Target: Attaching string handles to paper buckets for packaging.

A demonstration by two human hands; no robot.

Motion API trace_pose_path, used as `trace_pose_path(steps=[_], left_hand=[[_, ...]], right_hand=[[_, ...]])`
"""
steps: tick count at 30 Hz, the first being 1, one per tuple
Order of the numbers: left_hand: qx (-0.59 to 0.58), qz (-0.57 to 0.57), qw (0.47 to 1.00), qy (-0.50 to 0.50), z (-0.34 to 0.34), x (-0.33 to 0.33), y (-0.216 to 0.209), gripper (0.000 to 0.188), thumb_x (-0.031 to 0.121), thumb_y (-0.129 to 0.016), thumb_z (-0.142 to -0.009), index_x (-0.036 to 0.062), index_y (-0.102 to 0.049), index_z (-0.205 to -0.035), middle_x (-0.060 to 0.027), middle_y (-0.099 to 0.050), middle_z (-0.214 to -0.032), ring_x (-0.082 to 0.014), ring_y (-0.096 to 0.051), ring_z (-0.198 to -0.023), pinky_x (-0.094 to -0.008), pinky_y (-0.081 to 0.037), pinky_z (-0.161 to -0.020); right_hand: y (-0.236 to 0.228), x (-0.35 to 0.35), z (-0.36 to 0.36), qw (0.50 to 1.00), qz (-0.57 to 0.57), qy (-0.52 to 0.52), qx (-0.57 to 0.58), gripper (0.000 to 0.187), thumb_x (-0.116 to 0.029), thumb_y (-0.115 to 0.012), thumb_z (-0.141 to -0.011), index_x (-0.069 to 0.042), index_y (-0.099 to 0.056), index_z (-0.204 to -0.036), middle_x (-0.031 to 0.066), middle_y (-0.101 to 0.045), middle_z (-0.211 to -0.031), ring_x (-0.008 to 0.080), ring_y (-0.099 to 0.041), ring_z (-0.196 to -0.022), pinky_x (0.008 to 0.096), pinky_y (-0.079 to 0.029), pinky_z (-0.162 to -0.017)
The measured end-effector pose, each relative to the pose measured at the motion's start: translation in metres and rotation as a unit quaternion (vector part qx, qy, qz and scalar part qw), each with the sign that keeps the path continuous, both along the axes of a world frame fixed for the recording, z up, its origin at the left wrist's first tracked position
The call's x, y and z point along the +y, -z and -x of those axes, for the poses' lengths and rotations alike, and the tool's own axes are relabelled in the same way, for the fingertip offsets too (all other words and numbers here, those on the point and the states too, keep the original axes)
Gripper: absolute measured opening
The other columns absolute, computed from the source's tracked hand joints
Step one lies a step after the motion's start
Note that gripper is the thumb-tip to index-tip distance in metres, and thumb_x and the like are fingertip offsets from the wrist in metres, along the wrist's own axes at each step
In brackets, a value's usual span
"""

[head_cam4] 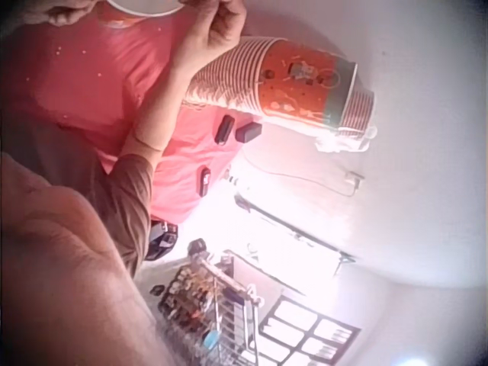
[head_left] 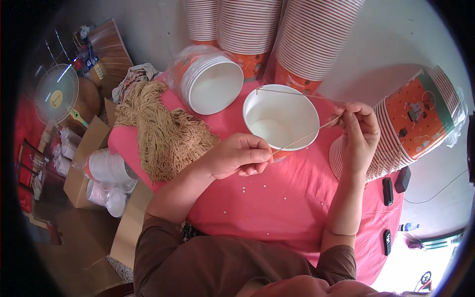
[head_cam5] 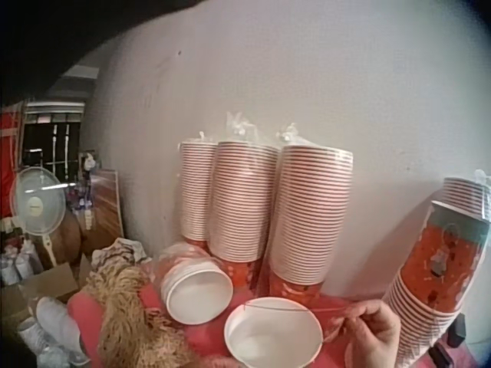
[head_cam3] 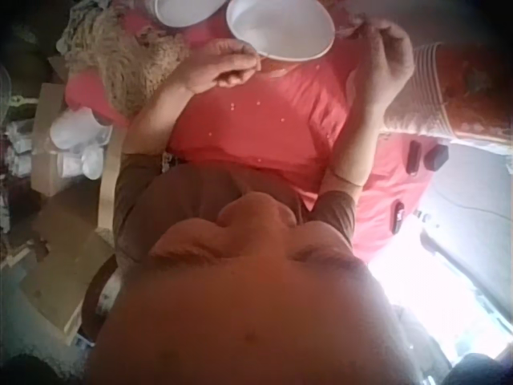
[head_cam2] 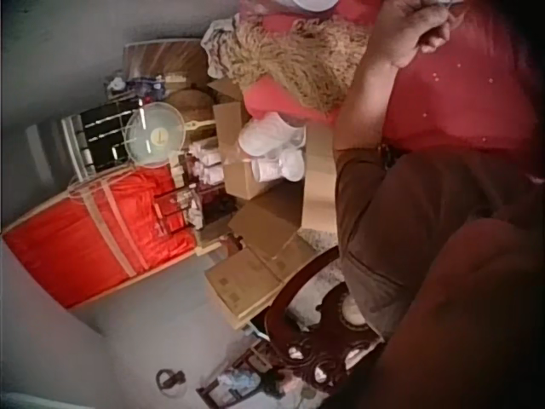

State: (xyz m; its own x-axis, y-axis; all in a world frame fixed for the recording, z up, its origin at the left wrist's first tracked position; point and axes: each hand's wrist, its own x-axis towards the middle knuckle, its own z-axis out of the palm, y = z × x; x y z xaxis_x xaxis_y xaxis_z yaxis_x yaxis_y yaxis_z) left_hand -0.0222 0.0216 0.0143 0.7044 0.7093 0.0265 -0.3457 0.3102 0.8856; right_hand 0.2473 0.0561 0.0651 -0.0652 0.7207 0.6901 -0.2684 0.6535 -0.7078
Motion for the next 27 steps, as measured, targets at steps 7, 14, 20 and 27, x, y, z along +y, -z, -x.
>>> trace_pose_path(steps=[7, 14, 20, 27], left_hand=[[0.028, -0.037, 0.996, -0.075, 0.002, -0.001, -0.003, 0.020, 0.019, -0.062, -0.102, -0.0004, -0.067, -0.098, -0.0016, -0.062, -0.074, -0.0039, -0.049, -0.058, -0.0188, -0.037, -0.048], [0.084, -0.196, 0.966, -0.145, -0.012, -0.016, -0.001, 0.019, 0.018, -0.062, -0.102, 0.0010, -0.069, -0.104, -0.0018, -0.066, -0.079, -0.0042, -0.055, -0.063, -0.0199, -0.043, -0.054], [0.098, -0.210, 0.952, -0.198, -0.013, -0.017, -0.002, 0.016, 0.017, -0.067, -0.099, 0.0011, -0.066, -0.098, -0.0037, -0.068, -0.078, -0.0054, -0.058, -0.062, -0.0197, -0.045, -0.054], [0.091, -0.132, 0.979, -0.126, -0.011, -0.014, -0.002, 0.015, 0.014, -0.071, -0.096, 0.0005, -0.066, -0.100, -0.0048, -0.069, -0.079, -0.0082, -0.064, -0.064, -0.0208, -0.047, -0.053]], right_hand=[[-0.009, 0.000, 0.009, 0.925, -0.090, 0.262, -0.260, 0.032, 0.006, -0.061, -0.091, 0.001, -0.061, -0.123, 0.0097, -0.068, -0.106, 0.0128, -0.063, -0.076, 0.0270, -0.054, -0.070], [-0.011, -0.050, 0.036, 0.914, 0.099, -0.090, -0.383, 0.049, 0.007, -0.065, -0.087, 0.001, -0.055, -0.135, 0.0100, -0.069, -0.105, 0.0111, -0.064, -0.069, 0.0266, -0.052, -0.063], [-0.007, -0.047, 0.041, 0.904, 0.040, -0.034, -0.424, 0.037, 0.006, -0.067, -0.088, 0.001, -0.063, -0.124, 0.0084, -0.070, -0.089, 0.0119, -0.065, -0.068, 0.0264, -0.052, -0.061], [-0.004, -0.041, 0.041, 0.908, -0.078, -0.011, -0.412, 0.018, 0.006, -0.071, -0.083, -0.001, -0.072, -0.099, 0.0066, -0.061, -0.076, 0.0172, -0.062, -0.065, 0.0295, -0.048, -0.058]])
